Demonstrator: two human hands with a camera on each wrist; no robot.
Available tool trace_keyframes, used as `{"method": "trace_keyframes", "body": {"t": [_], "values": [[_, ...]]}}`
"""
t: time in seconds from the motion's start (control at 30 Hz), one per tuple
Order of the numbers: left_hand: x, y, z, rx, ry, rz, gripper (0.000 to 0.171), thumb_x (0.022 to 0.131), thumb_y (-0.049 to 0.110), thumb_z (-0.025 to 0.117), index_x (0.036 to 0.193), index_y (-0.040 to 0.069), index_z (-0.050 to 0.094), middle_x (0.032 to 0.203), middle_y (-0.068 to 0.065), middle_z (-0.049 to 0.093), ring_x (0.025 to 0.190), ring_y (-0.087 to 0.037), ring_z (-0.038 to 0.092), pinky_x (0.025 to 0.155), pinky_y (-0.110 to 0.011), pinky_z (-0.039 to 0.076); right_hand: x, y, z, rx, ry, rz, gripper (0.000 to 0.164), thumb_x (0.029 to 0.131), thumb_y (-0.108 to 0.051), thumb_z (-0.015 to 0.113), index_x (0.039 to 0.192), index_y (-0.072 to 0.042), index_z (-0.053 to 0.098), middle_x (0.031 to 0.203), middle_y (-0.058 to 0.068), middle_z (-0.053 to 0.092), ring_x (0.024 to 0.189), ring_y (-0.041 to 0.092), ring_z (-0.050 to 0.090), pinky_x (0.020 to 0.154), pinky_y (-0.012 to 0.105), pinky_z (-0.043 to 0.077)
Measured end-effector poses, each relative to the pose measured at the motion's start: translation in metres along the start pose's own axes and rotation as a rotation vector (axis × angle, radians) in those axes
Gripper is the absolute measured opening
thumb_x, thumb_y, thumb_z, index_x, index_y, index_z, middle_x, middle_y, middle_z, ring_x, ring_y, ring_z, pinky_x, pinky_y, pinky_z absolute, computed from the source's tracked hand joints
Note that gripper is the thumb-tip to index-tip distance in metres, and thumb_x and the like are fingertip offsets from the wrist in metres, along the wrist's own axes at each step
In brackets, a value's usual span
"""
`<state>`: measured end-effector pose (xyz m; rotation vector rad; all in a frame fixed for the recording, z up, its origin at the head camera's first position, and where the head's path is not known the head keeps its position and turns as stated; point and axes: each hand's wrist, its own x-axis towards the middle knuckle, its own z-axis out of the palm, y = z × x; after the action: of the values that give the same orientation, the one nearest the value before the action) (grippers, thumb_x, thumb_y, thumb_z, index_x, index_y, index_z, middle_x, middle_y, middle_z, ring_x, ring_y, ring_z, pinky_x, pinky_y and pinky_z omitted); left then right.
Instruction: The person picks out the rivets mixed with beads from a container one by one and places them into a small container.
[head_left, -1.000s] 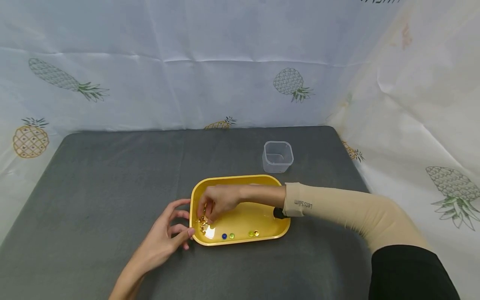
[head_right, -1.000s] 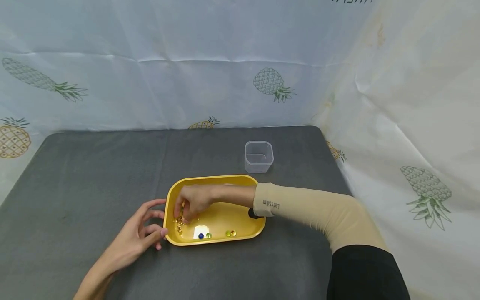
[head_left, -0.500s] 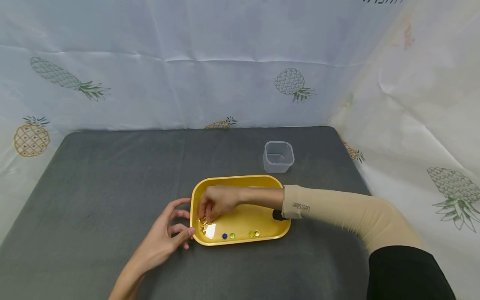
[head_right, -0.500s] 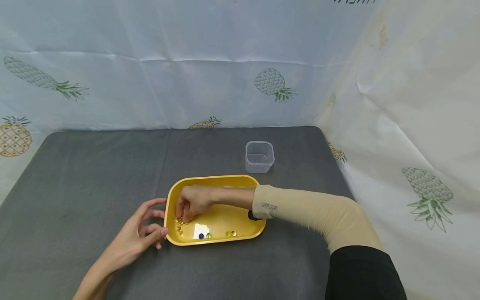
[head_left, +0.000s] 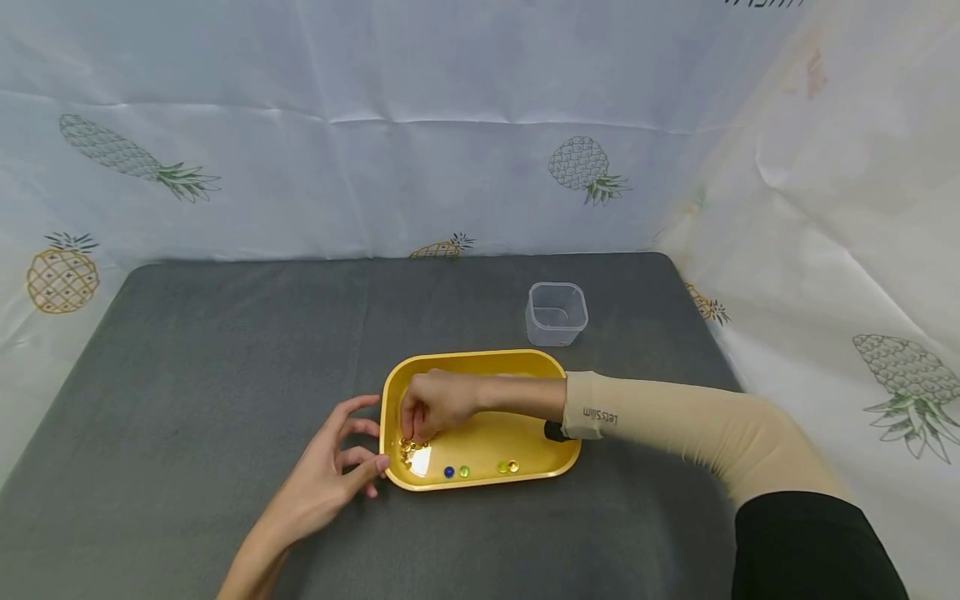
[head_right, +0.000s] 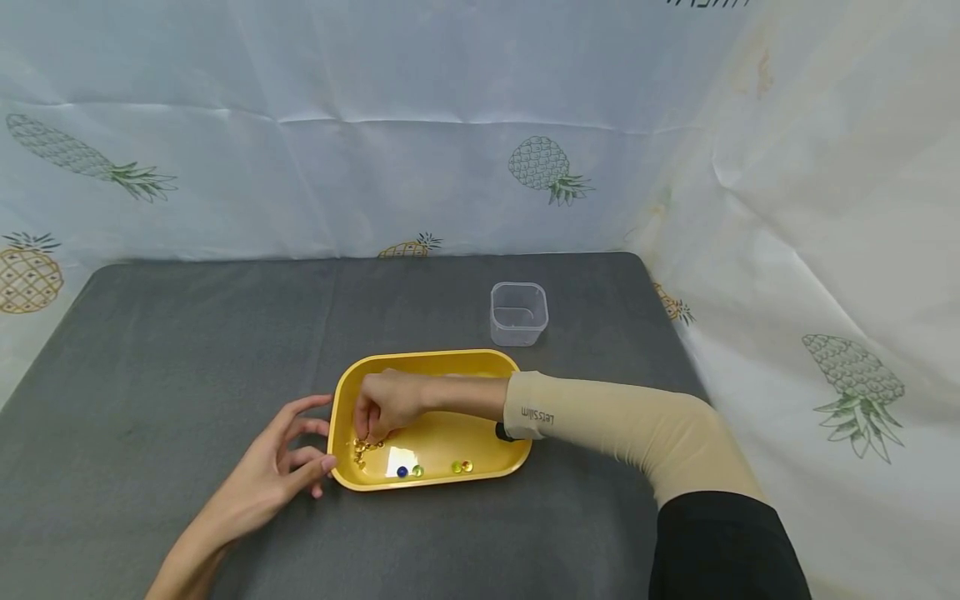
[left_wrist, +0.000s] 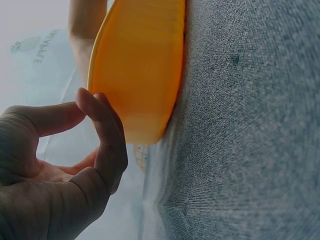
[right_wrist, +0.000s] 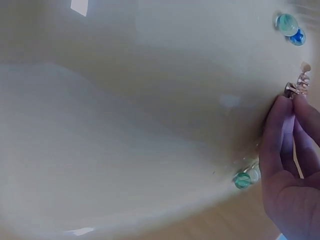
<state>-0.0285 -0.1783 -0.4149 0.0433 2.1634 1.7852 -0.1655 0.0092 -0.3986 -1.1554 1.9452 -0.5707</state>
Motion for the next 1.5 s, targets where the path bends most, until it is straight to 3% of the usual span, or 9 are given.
{"method": "trace_keyframes", "body": {"t": [0.7, 1.0, 1.5], "values": [[0.0, 0.002, 0.001, 0.019, 0.002, -0.007, 0.072, 0.089, 0.012, 0.069, 0.145, 0.024, 0.027, 0.12, -0.021, 0.047, 0.074, -0.03, 0.068, 0.059, -0.04, 0.058, -0.004, -0.004, -0.008, -0.019, 0.023, -0.077, 0.006, 0.087, -0.01, 0.071, 0.091, -0.009, 0.075, 0.082, 0.0, 0.072, 0.067, -0.002, 0.056, 0.062, 0.01, 0.048], [0.0, 0.001, 0.002, 0.017, -0.001, 0.003, 0.071, 0.089, 0.01, 0.069, 0.145, 0.024, 0.028, 0.119, -0.021, 0.047, 0.074, -0.03, 0.068, 0.058, -0.04, 0.058, -0.011, -0.011, -0.016, 0.017, 0.038, -0.118, 0.008, 0.087, -0.006, 0.069, 0.093, -0.003, 0.074, 0.082, 0.004, 0.071, 0.067, 0.006, 0.057, 0.06, 0.012, 0.047], [-0.001, 0.002, 0.002, 0.017, -0.002, -0.002, 0.07, 0.09, 0.011, 0.068, 0.145, 0.024, 0.028, 0.122, -0.024, 0.046, 0.075, -0.03, 0.068, 0.059, -0.039, 0.058, -0.024, -0.021, -0.032, 0.073, 0.08, -0.14, 0.009, 0.088, -0.011, 0.069, 0.095, -0.008, 0.074, 0.082, -0.001, 0.071, 0.068, 0.008, 0.064, 0.063, 0.017, 0.054]]}}
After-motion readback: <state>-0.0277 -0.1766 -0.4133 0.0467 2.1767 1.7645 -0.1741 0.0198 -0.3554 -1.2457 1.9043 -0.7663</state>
